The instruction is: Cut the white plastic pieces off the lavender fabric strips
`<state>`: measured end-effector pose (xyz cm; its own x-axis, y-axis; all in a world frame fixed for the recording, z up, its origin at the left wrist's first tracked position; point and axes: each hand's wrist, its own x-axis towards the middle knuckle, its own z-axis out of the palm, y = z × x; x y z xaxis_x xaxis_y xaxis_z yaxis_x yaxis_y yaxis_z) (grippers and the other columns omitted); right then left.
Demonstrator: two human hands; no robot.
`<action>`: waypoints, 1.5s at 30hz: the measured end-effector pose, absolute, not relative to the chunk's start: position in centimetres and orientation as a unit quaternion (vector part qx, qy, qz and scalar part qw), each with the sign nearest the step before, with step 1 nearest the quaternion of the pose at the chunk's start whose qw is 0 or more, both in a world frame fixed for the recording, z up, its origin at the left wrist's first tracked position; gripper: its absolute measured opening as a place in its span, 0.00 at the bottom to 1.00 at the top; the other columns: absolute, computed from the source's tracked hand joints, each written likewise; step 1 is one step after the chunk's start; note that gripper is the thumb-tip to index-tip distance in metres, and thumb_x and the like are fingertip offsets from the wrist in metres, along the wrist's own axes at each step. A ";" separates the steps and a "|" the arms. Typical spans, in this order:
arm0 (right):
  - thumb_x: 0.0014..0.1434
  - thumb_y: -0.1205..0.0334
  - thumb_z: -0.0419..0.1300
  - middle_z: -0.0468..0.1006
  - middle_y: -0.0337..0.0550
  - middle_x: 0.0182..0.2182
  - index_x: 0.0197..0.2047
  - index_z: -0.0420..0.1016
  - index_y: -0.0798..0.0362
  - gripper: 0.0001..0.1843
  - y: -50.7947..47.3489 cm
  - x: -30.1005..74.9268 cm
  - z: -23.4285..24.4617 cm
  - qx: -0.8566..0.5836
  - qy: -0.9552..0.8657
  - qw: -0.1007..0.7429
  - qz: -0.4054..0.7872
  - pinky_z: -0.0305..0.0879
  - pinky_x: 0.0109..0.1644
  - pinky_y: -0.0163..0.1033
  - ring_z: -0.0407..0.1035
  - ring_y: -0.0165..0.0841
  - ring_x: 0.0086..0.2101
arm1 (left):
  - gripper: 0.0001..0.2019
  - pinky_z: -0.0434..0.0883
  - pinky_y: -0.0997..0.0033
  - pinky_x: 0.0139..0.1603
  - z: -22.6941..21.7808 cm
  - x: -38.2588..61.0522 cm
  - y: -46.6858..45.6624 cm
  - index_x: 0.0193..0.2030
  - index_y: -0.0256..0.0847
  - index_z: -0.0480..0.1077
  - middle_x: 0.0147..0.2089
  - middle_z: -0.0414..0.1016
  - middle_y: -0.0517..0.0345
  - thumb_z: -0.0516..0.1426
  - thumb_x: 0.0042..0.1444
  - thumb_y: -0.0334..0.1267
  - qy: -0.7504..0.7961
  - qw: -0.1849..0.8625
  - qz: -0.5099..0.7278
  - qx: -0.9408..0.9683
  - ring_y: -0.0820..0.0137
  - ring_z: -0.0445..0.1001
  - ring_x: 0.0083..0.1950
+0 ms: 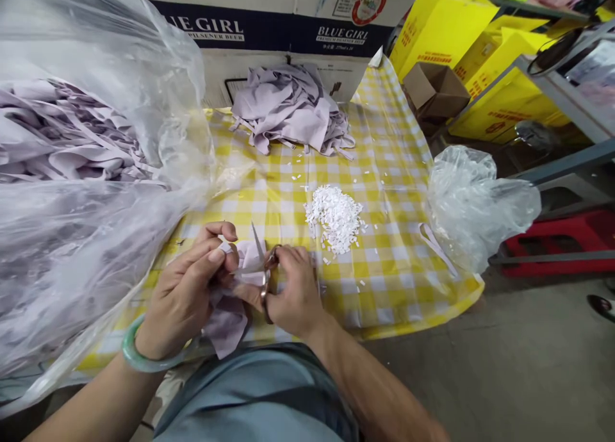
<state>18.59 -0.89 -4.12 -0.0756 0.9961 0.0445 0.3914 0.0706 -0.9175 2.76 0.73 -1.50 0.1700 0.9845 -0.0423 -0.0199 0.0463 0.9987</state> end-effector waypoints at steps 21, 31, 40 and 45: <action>0.50 0.37 0.65 0.67 0.36 0.16 0.18 0.59 0.51 0.30 -0.6 22.2 -2.9 -0.521 -0.771 0.258 0.259 0.52 0.38 0.41 0.60 0.30 0.25 | 0.17 0.62 0.72 0.31 -2.4 4.2 0.3 0.27 0.39 0.70 0.46 0.62 0.51 0.50 0.67 0.40 0.395 0.626 0.398 0.542 0.68 0.62 0.39; 0.52 0.35 0.63 0.67 0.37 0.16 0.18 0.60 0.51 0.30 -0.6 22.2 -2.9 -0.522 -0.773 0.251 0.259 0.51 0.36 0.41 0.61 0.31 0.25 | 0.18 0.67 0.67 0.46 -2.6 4.5 0.1 0.27 0.39 0.70 0.47 0.65 0.48 0.51 0.67 0.42 0.399 0.604 0.407 0.558 0.60 0.63 0.52; 0.52 0.38 0.66 0.67 0.36 0.15 0.16 0.62 0.52 0.30 -1.4 23.5 -3.7 -0.554 -0.749 0.277 0.234 0.52 0.37 0.40 0.59 0.29 0.23 | 0.19 0.66 0.64 0.47 -3.0 5.8 0.6 0.27 0.40 0.69 0.43 0.67 0.47 0.50 0.67 0.44 0.390 0.603 0.374 0.587 0.58 0.64 0.52; 0.52 0.39 0.66 0.68 0.38 0.17 0.16 0.64 0.52 0.29 -2.8 25.2 -4.4 -0.617 -0.711 0.275 0.196 0.54 0.34 0.38 0.60 0.30 0.24 | 0.18 0.68 0.67 0.44 -3.4 7.9 1.6 0.28 0.39 0.69 0.47 0.66 0.48 0.50 0.67 0.42 0.372 0.629 0.329 0.599 0.59 0.64 0.53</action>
<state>25.20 -2.85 -4.41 -0.0870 0.9851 0.1487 0.7693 0.1612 -0.6183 7.91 1.62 -3.42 0.5079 0.8583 -0.0734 0.0321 0.0663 0.9973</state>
